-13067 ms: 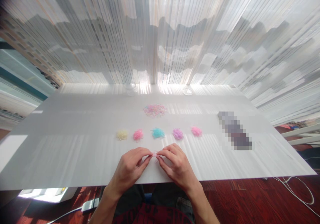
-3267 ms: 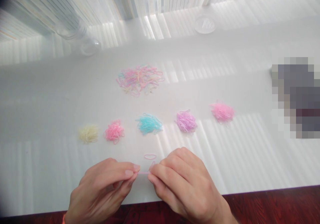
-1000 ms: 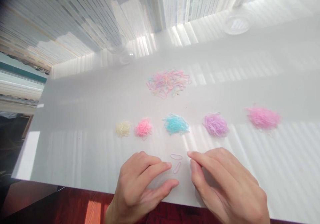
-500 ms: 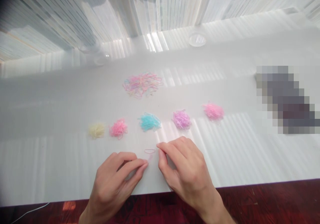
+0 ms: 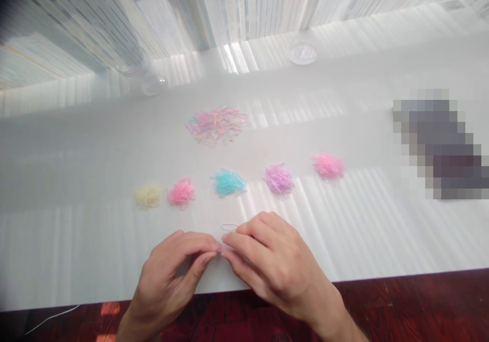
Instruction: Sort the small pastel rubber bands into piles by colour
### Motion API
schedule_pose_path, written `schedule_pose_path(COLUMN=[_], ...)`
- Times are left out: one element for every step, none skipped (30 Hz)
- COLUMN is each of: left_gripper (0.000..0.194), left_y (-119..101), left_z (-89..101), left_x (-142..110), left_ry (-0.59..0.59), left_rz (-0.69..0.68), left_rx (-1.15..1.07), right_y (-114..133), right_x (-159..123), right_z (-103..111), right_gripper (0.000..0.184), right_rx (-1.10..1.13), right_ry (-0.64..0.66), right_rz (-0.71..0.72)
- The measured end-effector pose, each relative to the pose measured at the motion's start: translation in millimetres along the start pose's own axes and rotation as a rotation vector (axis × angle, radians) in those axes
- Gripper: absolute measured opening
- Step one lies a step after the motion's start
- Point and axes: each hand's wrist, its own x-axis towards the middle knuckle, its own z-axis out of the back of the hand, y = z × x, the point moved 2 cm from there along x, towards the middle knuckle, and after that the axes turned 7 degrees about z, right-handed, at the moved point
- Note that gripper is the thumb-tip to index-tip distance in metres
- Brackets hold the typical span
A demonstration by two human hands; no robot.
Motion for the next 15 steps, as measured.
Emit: schedule_pose_path(left_gripper=[0.010, 0.010, 0.010, 0.009, 0.009, 0.009, 0.008, 0.008, 0.008, 0.008, 0.007, 0.006, 0.005, 0.005, 0.008], left_y=[-0.1, 0.0, 0.3, 0.6, 0.8, 1.1, 1.4, 1.6, 1.9, 2.3, 2.6, 3.0, 3.5, 4.0, 4.6], left_z=[0.2, 0.3, 0.5, 0.7, 0.9, 1.1, 1.2, 1.2, 1.1, 1.0, 0.9, 0.9, 0.9, 1.1, 1.4], left_x=[0.0, 0.0, -0.1, -0.1, -0.2, -0.2, -0.1, 0.0, 0.1, 0.1, 0.0, -0.3, -0.8, -1.6, -2.4], left_ry=[-0.003, -0.004, -0.007, -0.010, -0.013, -0.016, -0.018, -0.021, -0.022, -0.024, -0.028, -0.030, -0.033, -0.039, -0.042], left_rz=[0.000, 0.005, 0.012, 0.018, 0.021, 0.023, 0.024, 0.024, 0.025, 0.027, 0.029, 0.033, 0.038, 0.043, 0.053], left_rx=[-0.002, -0.004, -0.005, -0.007, -0.010, -0.015, -0.018, -0.022, -0.026, -0.029, -0.031, -0.034, -0.036, -0.037, -0.033], right_y=[0.2, 0.4, 0.4, 0.4, 0.3, 0.2, -0.1, -0.4, -0.7, -0.9, -0.9, -0.6, -0.1, 0.5, 1.1], right_x=[0.6, 1.1, 1.6, 1.9, 2.0, 1.9, 1.8, 1.5, 1.3, 1.2, 1.3, 1.4, 1.6, 1.6, 1.2], right_z=[0.0, 0.2, 0.4, 0.6, 0.9, 1.1, 1.1, 0.9, 0.4, -0.3, -1.0, -1.3, -0.8, 0.8, 3.7], right_gripper=[0.017, 0.014, 0.013, 0.012, 0.011, 0.011, 0.011, 0.010, 0.010, 0.010, 0.011, 0.011, 0.012, 0.013, 0.015], right_rx=[0.004, 0.008, 0.011, 0.012, 0.012, 0.014, 0.017, 0.020, 0.023, 0.024, 0.025, 0.024, 0.024, 0.023, 0.015], right_ry=[0.005, 0.007, 0.009, 0.011, 0.013, 0.012, 0.011, 0.007, 0.006, 0.005, 0.000, -0.012, -0.035, -0.069, -0.112], right_rz=[-0.002, -0.005, -0.008, -0.010, -0.009, -0.007, -0.005, -0.001, -0.001, -0.002, -0.004, -0.007, -0.013, -0.022, -0.035])
